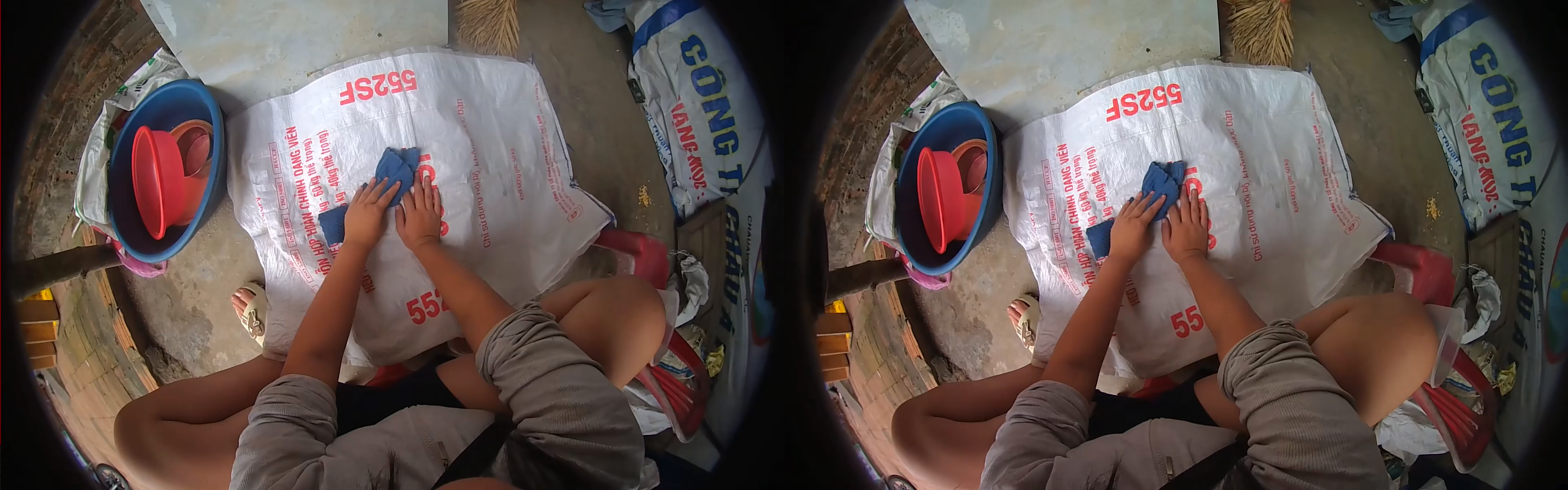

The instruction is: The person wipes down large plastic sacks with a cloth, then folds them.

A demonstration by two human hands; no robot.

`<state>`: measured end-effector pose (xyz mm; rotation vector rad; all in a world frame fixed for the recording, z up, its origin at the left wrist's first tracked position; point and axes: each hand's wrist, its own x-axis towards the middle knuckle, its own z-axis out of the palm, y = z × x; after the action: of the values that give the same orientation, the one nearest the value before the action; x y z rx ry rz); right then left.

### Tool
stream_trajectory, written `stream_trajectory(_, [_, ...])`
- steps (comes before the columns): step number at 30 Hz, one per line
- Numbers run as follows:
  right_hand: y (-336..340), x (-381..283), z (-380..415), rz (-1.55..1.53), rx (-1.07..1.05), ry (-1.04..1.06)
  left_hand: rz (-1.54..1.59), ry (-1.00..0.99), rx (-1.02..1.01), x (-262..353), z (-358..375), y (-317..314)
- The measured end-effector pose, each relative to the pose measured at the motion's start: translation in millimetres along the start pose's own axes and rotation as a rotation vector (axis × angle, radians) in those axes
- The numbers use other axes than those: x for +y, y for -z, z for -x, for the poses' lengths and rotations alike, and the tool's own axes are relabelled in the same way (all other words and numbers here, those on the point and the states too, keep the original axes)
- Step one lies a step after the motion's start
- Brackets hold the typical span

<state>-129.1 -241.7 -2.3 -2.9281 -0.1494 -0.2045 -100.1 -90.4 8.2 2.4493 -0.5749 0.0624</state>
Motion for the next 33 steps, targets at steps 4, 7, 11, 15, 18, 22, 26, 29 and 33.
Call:
stream_trajectory(4, [1,-2,-1,-0.043,0.074,0.002,-0.253,0.222,0.124,-55,4,38])
stream_trajectory(7, [1,-1,0,-0.034,0.036,-0.008,-0.412,0.451,0.288,-119,33,61])
stream_trajectory(11, [5,-2,0,-0.034,0.034,-0.002,-0.187,0.655,0.603,-144,39,85])
stream_trajectory(15, [6,-2,-2,-0.043,0.030,-0.013,-0.055,0.475,0.680,-77,-7,84])
stream_trajectory(18, [7,-2,-1,-0.052,0.032,-0.016,0.009,0.201,0.409,-7,-39,59])
stream_trajectory(22, [-1,1,1,-0.010,0.011,-0.013,-0.015,-0.168,-0.051,36,-24,-29])
stream_trajectory(26, [-4,6,4,0.035,-0.080,0.000,0.000,-0.059,0.103,35,-20,-28])
stream_trajectory(29, [5,1,1,0.010,-0.119,-0.044,-0.111,-0.032,0.113,9,-27,-13])
stream_trajectory(33, [11,-3,-2,-0.087,0.051,-0.016,-0.337,0.174,0.224,-49,-27,19])
